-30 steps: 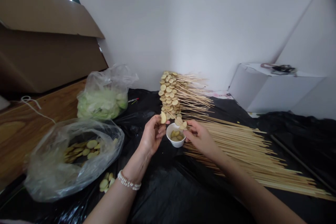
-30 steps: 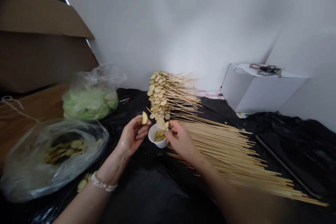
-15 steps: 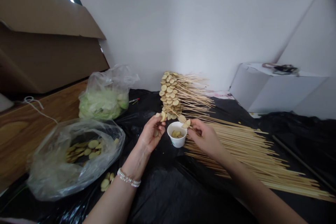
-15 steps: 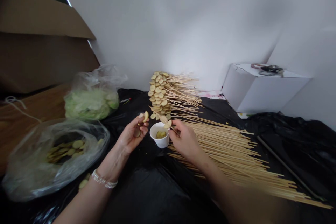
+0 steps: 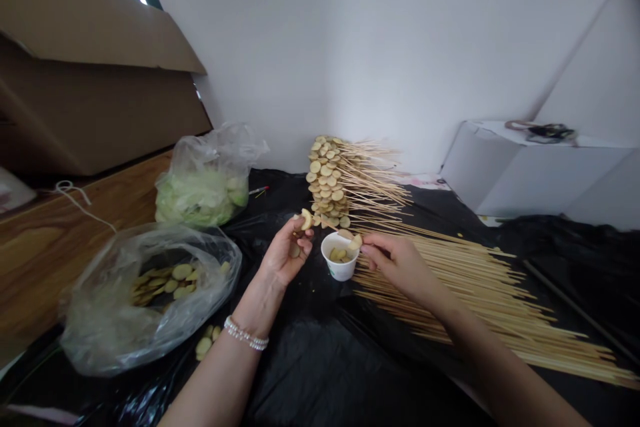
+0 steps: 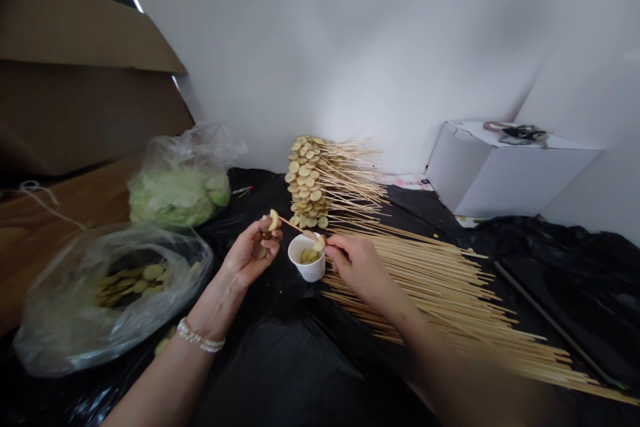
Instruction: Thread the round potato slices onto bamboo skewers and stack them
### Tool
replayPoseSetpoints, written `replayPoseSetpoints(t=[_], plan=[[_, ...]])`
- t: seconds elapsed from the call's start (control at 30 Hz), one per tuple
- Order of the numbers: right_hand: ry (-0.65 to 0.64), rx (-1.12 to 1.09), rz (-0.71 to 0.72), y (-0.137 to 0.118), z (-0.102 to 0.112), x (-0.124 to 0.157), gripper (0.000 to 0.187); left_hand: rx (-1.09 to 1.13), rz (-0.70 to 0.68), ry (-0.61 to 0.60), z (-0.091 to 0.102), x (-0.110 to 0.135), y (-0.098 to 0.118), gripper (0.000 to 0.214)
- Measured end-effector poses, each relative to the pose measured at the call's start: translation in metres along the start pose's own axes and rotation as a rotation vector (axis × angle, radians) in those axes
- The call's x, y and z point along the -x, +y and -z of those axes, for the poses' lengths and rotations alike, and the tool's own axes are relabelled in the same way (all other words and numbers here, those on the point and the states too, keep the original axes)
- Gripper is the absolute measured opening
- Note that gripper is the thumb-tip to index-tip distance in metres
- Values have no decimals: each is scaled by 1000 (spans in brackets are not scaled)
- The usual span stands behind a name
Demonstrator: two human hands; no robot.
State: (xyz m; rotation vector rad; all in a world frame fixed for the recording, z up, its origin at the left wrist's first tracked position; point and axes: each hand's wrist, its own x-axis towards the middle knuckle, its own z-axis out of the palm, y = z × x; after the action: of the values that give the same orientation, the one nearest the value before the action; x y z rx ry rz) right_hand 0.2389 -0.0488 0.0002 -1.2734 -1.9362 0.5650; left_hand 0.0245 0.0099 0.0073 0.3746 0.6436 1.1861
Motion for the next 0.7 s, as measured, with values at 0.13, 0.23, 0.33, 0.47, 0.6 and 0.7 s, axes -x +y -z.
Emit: replayPoseSetpoints(t=[0.13,0.23,0.33,0.47,0.6,0.7], plan=[[18,-37,-28,3,-2,0,17,-18,-26,26,0,-2,0,11],[16,-55,-19,3,-2,-1,17,-25,-33,72,-2,-1,-1,13],[14,-32,-2,2,-1,-1,19,8,-9,76,-3,-1,0,12],[3,-7,15,2,0,0,17,28,-3,82,-1,-2,1,12],[8,19,13,3,-1,0,20,53,-13,92,0,-3,3,14],[9,37,18,2,-1,0,21,70,-6,91,1,-3,3,14]])
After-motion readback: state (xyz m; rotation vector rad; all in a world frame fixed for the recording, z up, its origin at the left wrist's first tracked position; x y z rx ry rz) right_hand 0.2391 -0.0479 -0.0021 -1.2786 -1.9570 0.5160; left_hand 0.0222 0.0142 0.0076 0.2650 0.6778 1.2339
